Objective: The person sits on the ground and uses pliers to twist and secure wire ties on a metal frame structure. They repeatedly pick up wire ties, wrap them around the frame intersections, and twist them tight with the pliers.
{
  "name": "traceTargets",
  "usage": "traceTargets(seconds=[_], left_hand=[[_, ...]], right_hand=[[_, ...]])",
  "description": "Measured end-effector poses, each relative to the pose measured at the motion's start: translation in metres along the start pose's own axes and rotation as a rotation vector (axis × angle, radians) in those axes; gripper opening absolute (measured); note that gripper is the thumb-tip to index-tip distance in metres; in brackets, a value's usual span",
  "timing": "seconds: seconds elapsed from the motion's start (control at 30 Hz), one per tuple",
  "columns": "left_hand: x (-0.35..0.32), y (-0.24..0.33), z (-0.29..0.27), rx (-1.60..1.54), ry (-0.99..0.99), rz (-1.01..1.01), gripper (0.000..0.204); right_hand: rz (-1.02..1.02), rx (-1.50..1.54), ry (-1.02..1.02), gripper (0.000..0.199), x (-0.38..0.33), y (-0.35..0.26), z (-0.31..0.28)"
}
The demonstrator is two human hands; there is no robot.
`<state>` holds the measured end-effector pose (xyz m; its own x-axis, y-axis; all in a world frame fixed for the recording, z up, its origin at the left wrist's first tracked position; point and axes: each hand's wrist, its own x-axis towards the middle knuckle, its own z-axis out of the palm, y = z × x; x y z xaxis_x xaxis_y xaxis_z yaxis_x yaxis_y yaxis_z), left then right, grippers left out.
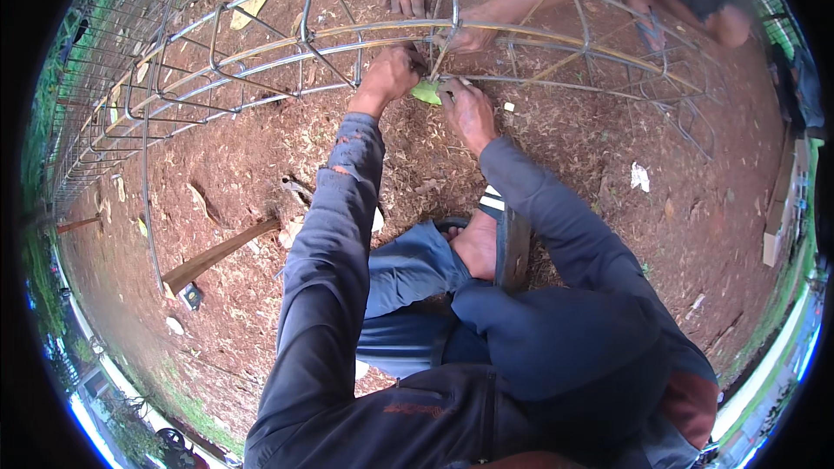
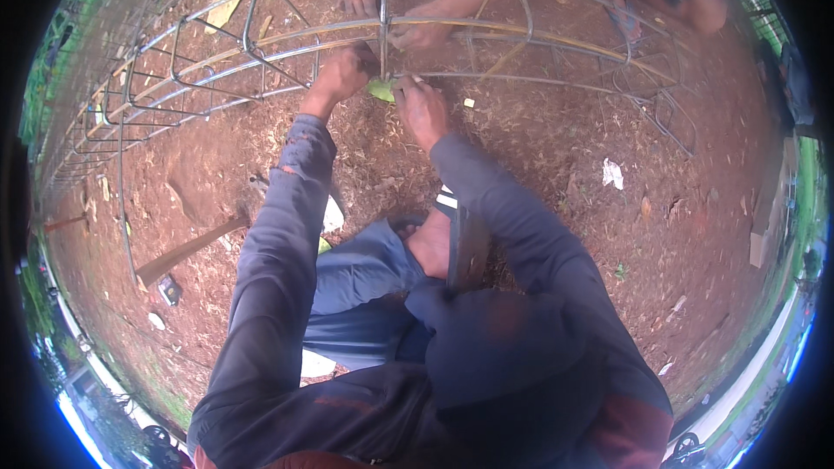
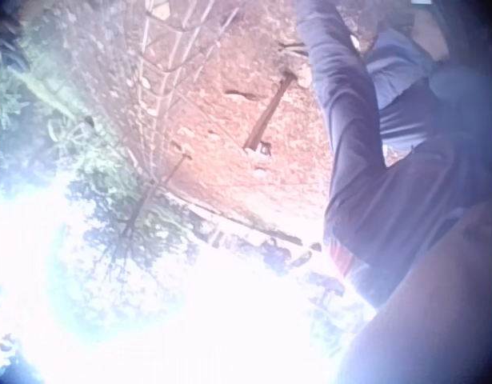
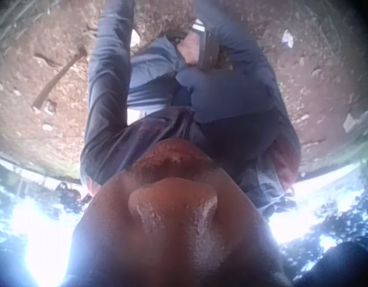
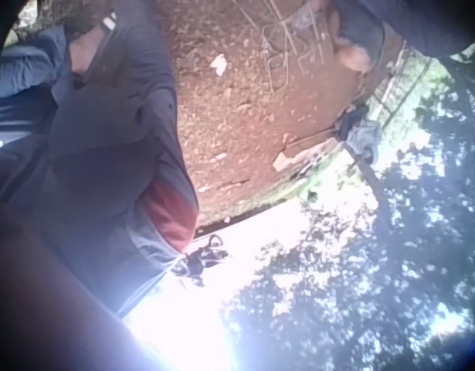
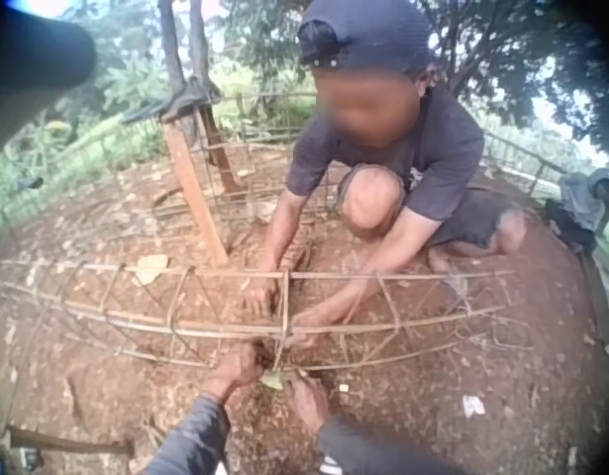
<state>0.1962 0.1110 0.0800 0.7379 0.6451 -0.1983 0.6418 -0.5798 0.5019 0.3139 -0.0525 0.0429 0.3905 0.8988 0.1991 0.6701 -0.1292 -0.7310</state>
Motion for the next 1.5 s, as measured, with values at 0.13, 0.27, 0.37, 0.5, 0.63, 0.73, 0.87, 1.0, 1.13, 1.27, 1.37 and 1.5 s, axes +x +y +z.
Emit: traceTargets(seconds=[0.13,0.27,0.37,0.5,0.63,0.73,0.87,1.0,1.13,1.27,1.37,1.5], left_hand=[[0.006,-0.011,-0.016,-0.106,-0.220,0.002,0.041],[0.002,0.003,-0.032,-0.192,-0.352,-0.136,0.046],[0.006,0.008,-0.035,-0.247,-0.427,-0.142,0.048],[0.022,-0.019,-0.021,0.003,-0.392,0.100,0.050],[0.027,-0.012,-0.015,-0.037,-0.424,-0.014,0.051],[0.033,-0.021,-0.015,-0.030,-0.491,-0.108,0.050],[0.032,-0.012,-0.017,0.108,-0.507,0.053,0.048],[0.026,-0.010,-0.017,0.070,-0.443,-0.021,0.050],[0.014,-0.011,-0.011,-0.102,-0.200,-0.024,0.041],[-0.023,0.004,-0.007,-0.358,0.258,0.021,0.033],[-0.067,0.028,0.007,-0.425,0.517,0.041,0.025],[-0.126,0.034,0.024,-0.473,0.718,-0.020,0.022]], right_hand=[[-0.039,-0.020,0.045,0.014,-0.003,0.010,0.007],[-0.013,-0.039,0.016,0.019,-0.006,0.009,0.008],[-0.010,-0.085,0.002,0.019,-0.006,0.015,0.005],[-0.042,-0.131,-0.031,0.019,-0.003,0.011,0.010],[-0.140,-0.283,-0.030,0.024,-0.005,0.014,0.010],[-0.206,-0.323,0.024,0.032,-0.005,0.002,0.011],[-0.185,-0.386,0.014,0.040,-0.008,0.001,0.007],[-0.010,-0.313,-0.162,0.041,-0.007,-0.012,0.000],[0.057,-0.154,-0.097,0.038,-0.007,-0.009,0.005],[0.086,0.002,-0.058,0.037,-0.003,-0.007,0.004],[0.315,0.359,-0.160,0.039,-0.006,0.011,0.016],[0.680,1.244,-0.067,0.036,-0.016,-0.010,0.030]])
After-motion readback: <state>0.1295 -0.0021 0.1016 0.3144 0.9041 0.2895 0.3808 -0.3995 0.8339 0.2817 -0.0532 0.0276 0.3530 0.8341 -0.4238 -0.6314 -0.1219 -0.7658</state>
